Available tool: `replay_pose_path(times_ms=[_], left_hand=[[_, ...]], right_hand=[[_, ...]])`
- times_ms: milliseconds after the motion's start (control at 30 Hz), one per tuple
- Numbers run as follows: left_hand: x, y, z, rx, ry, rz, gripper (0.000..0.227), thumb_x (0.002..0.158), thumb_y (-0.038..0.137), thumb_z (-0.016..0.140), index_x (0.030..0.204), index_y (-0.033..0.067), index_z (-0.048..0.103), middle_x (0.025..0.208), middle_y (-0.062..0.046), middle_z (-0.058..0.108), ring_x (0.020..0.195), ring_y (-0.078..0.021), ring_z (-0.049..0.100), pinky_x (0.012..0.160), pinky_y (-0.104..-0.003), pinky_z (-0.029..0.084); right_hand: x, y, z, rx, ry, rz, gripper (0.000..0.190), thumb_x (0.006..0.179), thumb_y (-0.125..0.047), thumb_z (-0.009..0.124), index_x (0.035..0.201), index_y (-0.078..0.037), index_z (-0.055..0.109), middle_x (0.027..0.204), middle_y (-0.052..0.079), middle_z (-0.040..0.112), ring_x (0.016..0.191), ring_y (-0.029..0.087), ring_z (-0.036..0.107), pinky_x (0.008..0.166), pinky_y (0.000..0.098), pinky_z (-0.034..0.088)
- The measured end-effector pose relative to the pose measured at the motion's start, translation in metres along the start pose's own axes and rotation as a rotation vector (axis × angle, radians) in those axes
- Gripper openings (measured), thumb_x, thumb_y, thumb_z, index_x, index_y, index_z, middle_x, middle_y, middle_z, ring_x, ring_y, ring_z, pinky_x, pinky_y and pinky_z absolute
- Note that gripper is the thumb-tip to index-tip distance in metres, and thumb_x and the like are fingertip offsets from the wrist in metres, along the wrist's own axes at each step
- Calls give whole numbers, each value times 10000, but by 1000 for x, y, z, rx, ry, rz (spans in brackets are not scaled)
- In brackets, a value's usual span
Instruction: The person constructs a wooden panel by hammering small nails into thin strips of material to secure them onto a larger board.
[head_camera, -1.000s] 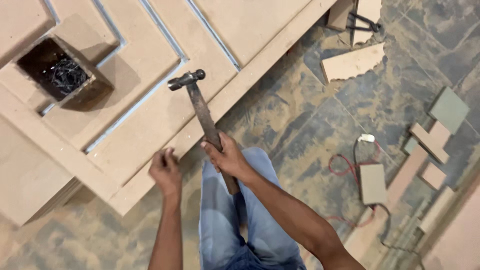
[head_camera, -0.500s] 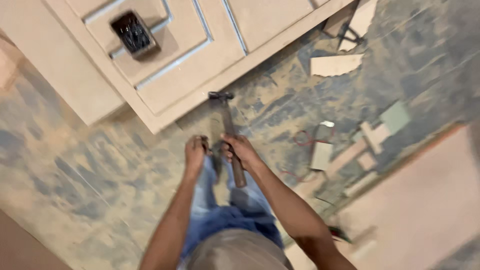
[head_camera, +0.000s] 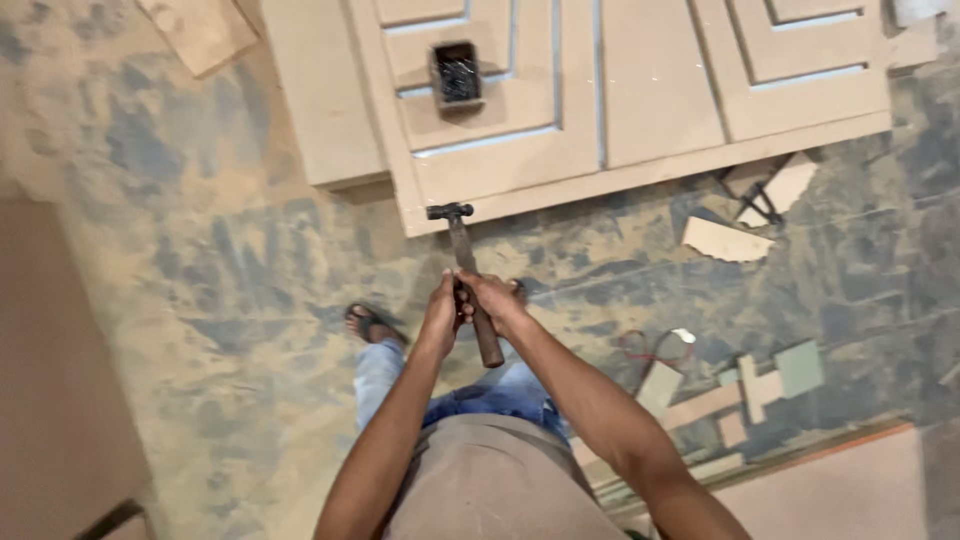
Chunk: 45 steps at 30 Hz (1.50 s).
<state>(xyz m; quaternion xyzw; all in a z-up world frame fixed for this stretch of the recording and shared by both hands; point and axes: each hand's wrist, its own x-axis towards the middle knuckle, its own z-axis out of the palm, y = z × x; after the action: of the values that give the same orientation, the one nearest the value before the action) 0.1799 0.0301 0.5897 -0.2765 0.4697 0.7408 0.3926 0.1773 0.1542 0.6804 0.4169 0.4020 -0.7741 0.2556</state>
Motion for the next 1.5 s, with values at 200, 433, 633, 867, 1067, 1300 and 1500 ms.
replay_pose_path(times_ms=[200,433,633,867,1067,1300,1500], left_hand=[[-34,94,-159,49,147,119,466,1035,353,471,1320,7,596,1104,-120,747,904,-228,753,765,-340,603],[-50,222,-255,109,263,247,488,1044,320,500,1365,-35,594,1191,-156,740,994,-230,736,822,-320,581],[-5,285,-251,244,208,225,488,1045,327,514,1353,-43,594,1186,-154,740,980,-226,739,840,-328,578],[127,396,-222,418,93,207,442,1045,272,540,1317,-66,625,1143,-158,753,960,-218,741,839,-327,592],[202,547,-120,728,-13,105,338,976,194,616,1238,-18,633,1042,-89,760,855,-161,749,738,-307,618],[219,695,15,1029,-126,276,275,1010,208,634,848,-6,693,621,-79,599,518,-157,502,501,-334,412],[260,777,74,1378,-276,562,529,1061,297,588,695,-83,569,566,-196,498,522,-214,429,557,-423,397]], right_hand=[[75,34,99,22,19,-36,262,983,-291,674,851,-80,594,651,18,573,503,135,536,461,312,481],[104,0,180,104,47,-33,193,963,-233,671,891,-76,585,663,17,567,502,130,520,466,315,472],[124,-77,208,282,102,-104,138,983,-208,633,942,-83,593,678,-4,550,520,104,502,485,284,460],[246,-178,211,428,138,-225,119,989,-188,555,940,-90,599,661,0,534,511,123,509,480,308,475],[273,-284,254,572,276,-150,132,1005,-160,591,918,-63,616,671,26,570,522,144,532,487,326,482],[230,-404,316,520,272,-161,149,971,-135,632,916,-4,675,683,34,605,514,149,570,473,321,499],[254,-455,310,-47,440,-139,281,849,-99,677,1104,-27,584,705,150,630,512,242,582,443,413,462]])
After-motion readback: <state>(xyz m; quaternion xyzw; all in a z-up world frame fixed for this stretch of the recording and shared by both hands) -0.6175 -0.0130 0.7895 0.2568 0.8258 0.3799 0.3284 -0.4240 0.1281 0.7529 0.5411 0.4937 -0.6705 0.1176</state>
